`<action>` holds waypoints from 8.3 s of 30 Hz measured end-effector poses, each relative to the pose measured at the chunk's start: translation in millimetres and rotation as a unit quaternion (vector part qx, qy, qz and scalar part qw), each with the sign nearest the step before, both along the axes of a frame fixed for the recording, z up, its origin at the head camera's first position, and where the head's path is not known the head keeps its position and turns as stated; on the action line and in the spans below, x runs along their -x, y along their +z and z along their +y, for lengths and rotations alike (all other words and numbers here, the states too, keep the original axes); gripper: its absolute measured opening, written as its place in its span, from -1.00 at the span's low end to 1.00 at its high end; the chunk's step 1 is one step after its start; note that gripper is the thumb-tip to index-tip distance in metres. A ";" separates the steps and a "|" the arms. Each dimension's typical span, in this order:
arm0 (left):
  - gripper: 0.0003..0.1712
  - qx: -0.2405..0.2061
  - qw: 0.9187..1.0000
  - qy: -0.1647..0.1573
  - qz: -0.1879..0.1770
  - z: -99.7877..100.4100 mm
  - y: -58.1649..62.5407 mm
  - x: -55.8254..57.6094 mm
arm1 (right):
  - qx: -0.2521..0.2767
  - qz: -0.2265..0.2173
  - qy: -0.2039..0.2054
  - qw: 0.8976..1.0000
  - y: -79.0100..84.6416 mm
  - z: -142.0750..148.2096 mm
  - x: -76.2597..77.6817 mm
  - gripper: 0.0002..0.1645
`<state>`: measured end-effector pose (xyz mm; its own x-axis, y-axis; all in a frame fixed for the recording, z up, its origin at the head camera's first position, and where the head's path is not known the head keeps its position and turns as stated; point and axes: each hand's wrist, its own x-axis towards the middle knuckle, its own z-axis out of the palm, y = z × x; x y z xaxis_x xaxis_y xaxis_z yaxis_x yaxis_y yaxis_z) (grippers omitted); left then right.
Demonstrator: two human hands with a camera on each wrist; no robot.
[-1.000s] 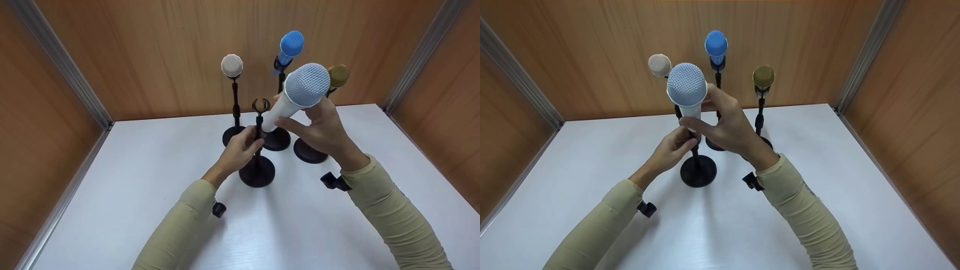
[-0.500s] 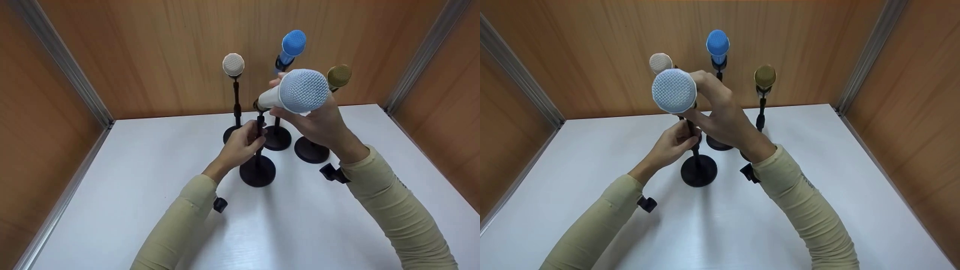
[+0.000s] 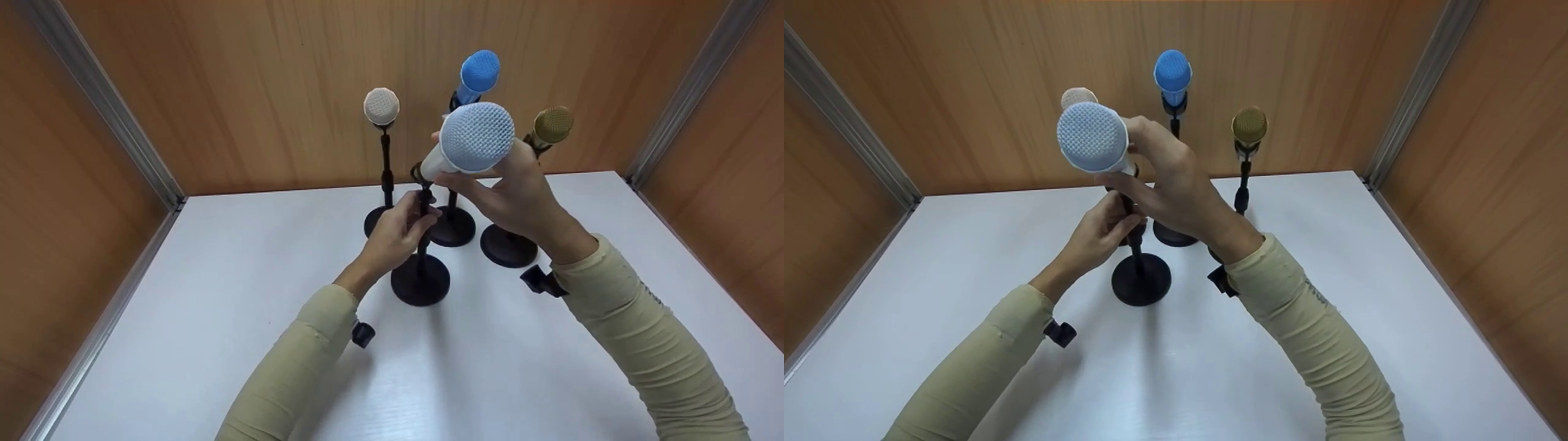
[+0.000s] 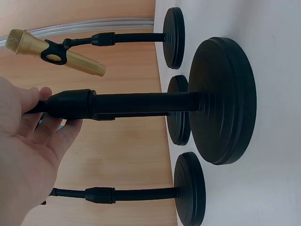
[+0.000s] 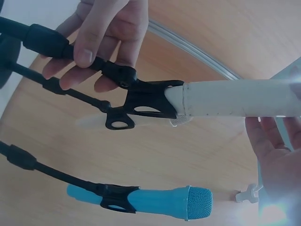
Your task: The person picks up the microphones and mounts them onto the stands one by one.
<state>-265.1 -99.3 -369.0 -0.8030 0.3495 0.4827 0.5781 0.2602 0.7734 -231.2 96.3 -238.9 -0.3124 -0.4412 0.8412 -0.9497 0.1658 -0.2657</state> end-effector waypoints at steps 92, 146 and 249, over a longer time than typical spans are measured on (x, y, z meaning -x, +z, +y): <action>-0.62 -0.004 1.000 -0.003 -0.004 -1.9 -1.1 -3.4 | -0.001 0.040 -0.069 0.997 -63.0 -19.9 44.2 -0.48; -0.64 -0.040 0.998 -0.020 -0.055 -7.2 -1.7 0.5 | 0.021 0.016 -0.052 0.998 -68.4 -23.8 53.4 -0.40; -0.64 -0.033 0.998 -0.048 -0.032 -3.9 -28.7 -1.9 | -0.491 -0.373 -0.096 0.781 -172.0 -17.8 51.2 0.04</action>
